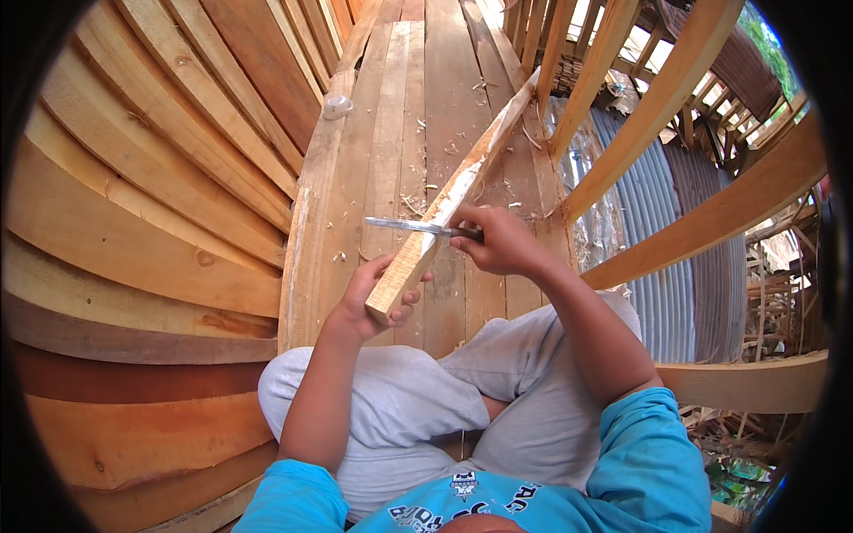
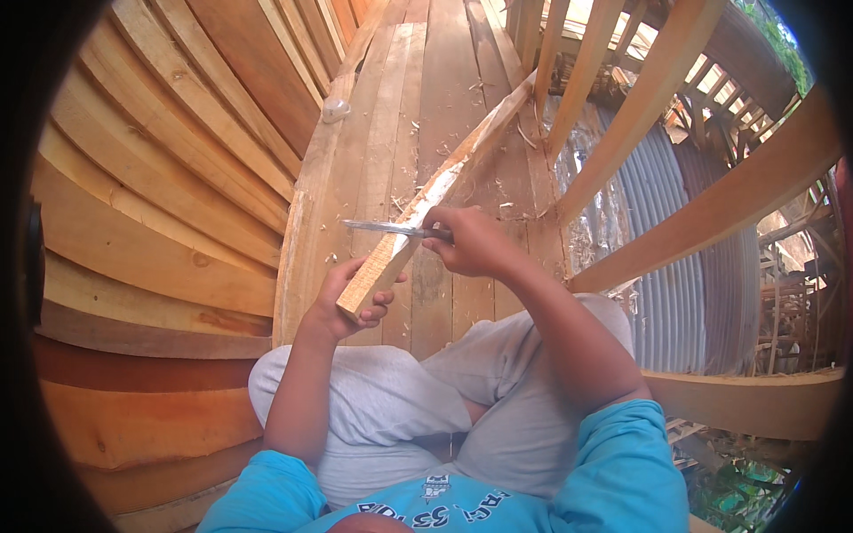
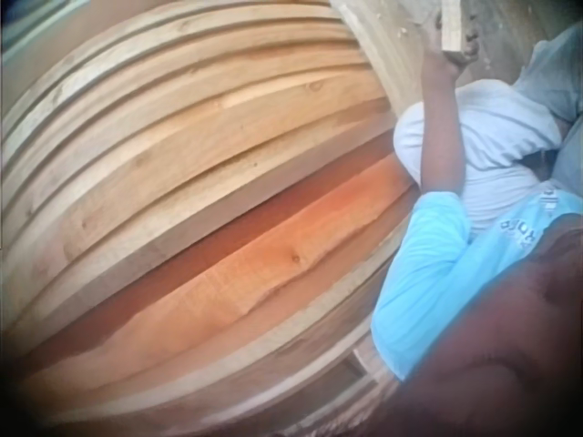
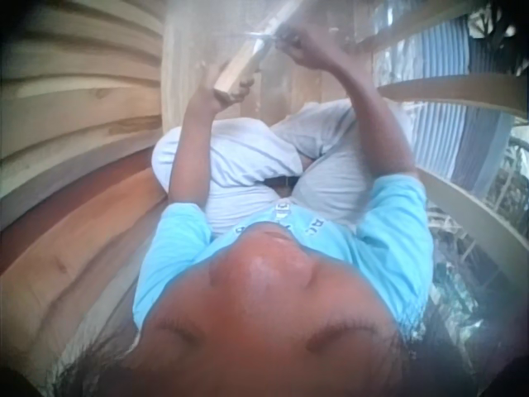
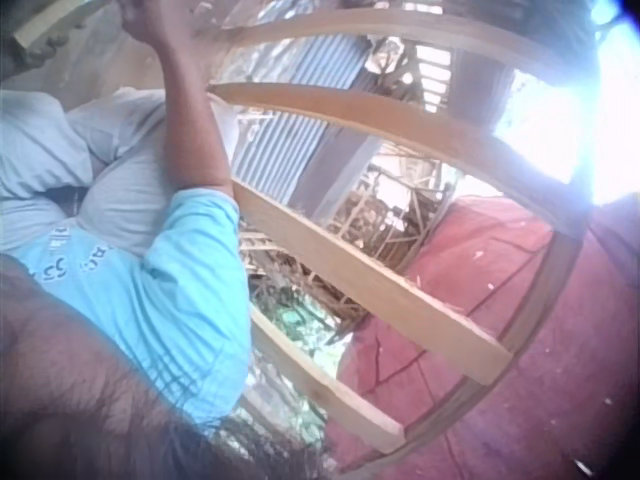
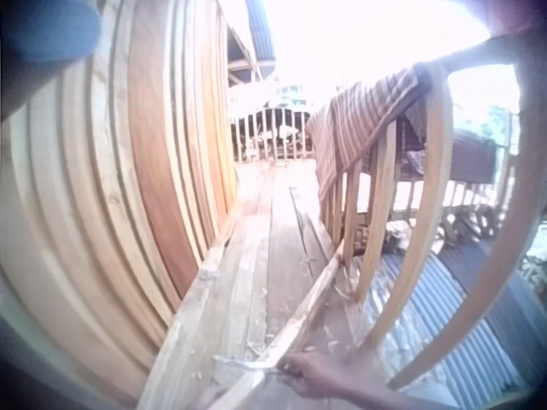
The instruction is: The person sits cross-legged on a wooden floor and uses a knife to carve a long rectangular piece of wood. They repeatedly scrape and shave the wood surface, producing wood shavings that accumulate on the floor.
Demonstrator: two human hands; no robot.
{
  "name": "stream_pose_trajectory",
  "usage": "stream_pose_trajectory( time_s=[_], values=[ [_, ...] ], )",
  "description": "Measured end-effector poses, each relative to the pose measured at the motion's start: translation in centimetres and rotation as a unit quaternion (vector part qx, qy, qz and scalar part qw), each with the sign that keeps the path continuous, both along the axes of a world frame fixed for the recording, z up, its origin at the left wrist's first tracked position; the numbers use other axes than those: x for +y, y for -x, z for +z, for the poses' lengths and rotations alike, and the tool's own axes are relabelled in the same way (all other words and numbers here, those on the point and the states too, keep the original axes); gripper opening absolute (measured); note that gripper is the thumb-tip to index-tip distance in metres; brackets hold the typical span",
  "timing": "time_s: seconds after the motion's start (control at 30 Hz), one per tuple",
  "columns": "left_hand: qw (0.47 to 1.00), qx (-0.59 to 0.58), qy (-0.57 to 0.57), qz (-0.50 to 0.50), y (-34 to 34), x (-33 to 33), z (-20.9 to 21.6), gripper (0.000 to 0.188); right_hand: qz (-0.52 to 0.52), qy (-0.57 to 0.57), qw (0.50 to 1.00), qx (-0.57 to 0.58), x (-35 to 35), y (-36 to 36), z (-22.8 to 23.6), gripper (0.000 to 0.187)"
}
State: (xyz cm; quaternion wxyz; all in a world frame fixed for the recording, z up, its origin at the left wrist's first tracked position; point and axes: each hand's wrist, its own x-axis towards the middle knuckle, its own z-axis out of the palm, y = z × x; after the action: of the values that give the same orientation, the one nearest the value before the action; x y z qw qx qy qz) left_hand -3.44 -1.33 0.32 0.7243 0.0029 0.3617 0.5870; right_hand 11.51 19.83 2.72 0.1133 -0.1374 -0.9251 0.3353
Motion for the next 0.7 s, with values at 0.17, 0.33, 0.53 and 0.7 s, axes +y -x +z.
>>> stream_pose_trajectory(
  time_s=[0.17,0.33,0.53,0.7],
  values=[
    [0.999,0.019,0.018,0.024,-1.0,0.5,0.4,0.048,-0.160,-0.144,0.971,-0.104,-0.4,1.0,-1.0,0.049],
    [1.000,0.009,-0.015,-0.021,-0.2,-0.6,-1.2,0.041,-0.138,-0.224,0.965,0.004,-2.4,2.2,-2.6,0.058],
    [1.000,-0.001,-0.013,-0.021,0.6,-1.0,-1.7,0.042,-0.178,-0.250,0.951,0.030,-2.8,2.9,-3.2,0.053],
    [1.000,0.004,0.000,0.020,-1.2,-0.9,-0.7,0.044,-0.182,-0.275,0.942,0.056,1.6,2.7,-4.0,0.053]
  ],
)
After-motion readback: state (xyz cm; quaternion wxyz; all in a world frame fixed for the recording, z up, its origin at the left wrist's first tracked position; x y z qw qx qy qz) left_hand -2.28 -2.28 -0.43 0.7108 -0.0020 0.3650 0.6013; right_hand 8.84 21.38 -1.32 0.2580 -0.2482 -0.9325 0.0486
